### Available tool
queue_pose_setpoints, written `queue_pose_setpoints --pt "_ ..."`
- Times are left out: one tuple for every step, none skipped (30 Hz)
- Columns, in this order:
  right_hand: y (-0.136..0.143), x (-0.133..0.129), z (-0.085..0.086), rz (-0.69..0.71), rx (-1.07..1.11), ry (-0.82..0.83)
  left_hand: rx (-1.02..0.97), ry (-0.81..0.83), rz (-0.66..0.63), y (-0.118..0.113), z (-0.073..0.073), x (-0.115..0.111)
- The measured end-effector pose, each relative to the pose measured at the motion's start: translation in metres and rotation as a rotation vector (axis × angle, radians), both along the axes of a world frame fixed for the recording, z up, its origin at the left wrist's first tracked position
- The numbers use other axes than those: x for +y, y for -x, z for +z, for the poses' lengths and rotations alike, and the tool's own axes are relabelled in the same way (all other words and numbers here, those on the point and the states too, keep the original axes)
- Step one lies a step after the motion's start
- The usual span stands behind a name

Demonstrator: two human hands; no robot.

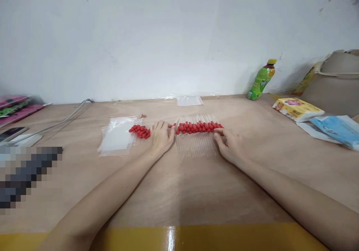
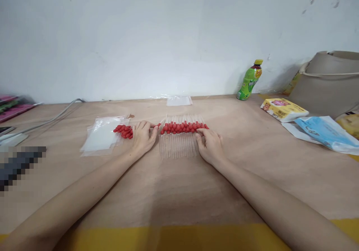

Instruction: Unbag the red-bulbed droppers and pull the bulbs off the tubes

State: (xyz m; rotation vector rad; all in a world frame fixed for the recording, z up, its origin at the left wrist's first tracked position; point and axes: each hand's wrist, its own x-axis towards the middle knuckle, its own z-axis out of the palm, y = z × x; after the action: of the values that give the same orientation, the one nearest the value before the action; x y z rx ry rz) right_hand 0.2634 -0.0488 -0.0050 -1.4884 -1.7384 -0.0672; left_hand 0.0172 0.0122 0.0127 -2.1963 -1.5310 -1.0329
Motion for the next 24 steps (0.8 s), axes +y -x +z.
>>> queue_pose_setpoints --pt "-0.001 0.0 0.0 0.002 -0.004 -0.005 -0.035 0.0 -0.001 0.002 -0.001 0.0" --pt "-0.001 0.0 0.0 0.004 -0.008 -0.004 -0.076 0.011 -0.017 0.005 -0.003 0.001" --pt "-0.001 0.0 0.0 0.006 -0.012 0.004 -0.118 0.033 -0.049 0.007 -0.004 0.002" --pt "-0.001 0.0 0.0 0.006 -0.015 0.015 -0.158 0.064 -0.086 0.009 -0.006 0.003" --pt "-0.001 0.0 0.0 0.007 -0.019 0.024 -0.191 0.098 -0.126 0.01 -0.007 0.004" --pt "-0.001 0.0 0.0 0.006 -0.024 0.031 -0.214 0.132 -0.163 0.01 -0.008 0.004" --pt "-0.001 0.0 0.0 0.002 -0.03 0.033 -0.228 0.159 -0.19 0.01 -0.009 0.005" --pt "0.0 0.0 0.0 -0.001 -0.034 0.028 -0.235 0.176 -0.205 0.01 -0.009 0.005" --pt "0.0 0.0 0.0 -0.003 -0.036 0.02 -0.236 0.186 -0.212 0.009 -0.009 0.006" --pt "-0.001 0.0 -0.001 -0.001 -0.036 0.011 -0.243 0.193 -0.215 0.008 -0.008 0.005" --pt "-0.001 0.0 -0.001 0.003 -0.034 0.004 -0.258 0.191 -0.213 0.008 -0.007 0.005" --pt "-0.001 0.001 -0.001 0.009 -0.031 -0.004 -0.278 0.179 -0.204 0.007 -0.006 0.004" --pt "-0.002 0.001 -0.002 0.02 -0.029 -0.014 -0.3 0.159 -0.194 0.008 -0.005 0.002" --pt "-0.002 0.001 -0.002 0.034 -0.027 -0.029 -0.319 0.133 -0.185 0.009 -0.004 0.0" --pt "-0.002 0.001 -0.001 0.055 -0.025 -0.05 -0.332 0.104 -0.181 0.011 -0.003 -0.003" --pt "-0.002 0.001 -0.001 0.082 -0.022 -0.083 -0.331 0.08 -0.186 0.014 -0.002 -0.007" --pt "-0.002 0.0 0.0 0.116 -0.019 -0.121 -0.312 0.065 -0.204 0.018 -0.002 -0.012" --pt "-0.001 -0.001 0.001 0.152 -0.018 -0.162 -0.277 0.056 -0.234 0.023 -0.001 -0.018" --pt "0.0 -0.003 0.003 0.188 -0.023 -0.199 -0.226 0.059 -0.276 0.028 -0.001 -0.025" --pt "0.001 -0.005 0.005 0.221 -0.039 -0.228 -0.166 0.064 -0.331 0.034 0.0 -0.032" --pt "0.003 -0.007 0.007 0.252 -0.069 -0.249 -0.102 0.083 -0.389 0.04 0.0 -0.038" --pt "0.005 -0.009 0.008 0.281 -0.11 -0.26 -0.048 0.113 -0.454 0.045 0.001 -0.045" --pt "0.007 -0.011 0.01 0.313 -0.16 -0.262 -0.012 0.14 -0.514 0.049 0.002 -0.05" --pt "0.009 -0.013 0.012 0.346 -0.209 -0.264 0.012 0.169 -0.568 0.052 0.003 -0.055"
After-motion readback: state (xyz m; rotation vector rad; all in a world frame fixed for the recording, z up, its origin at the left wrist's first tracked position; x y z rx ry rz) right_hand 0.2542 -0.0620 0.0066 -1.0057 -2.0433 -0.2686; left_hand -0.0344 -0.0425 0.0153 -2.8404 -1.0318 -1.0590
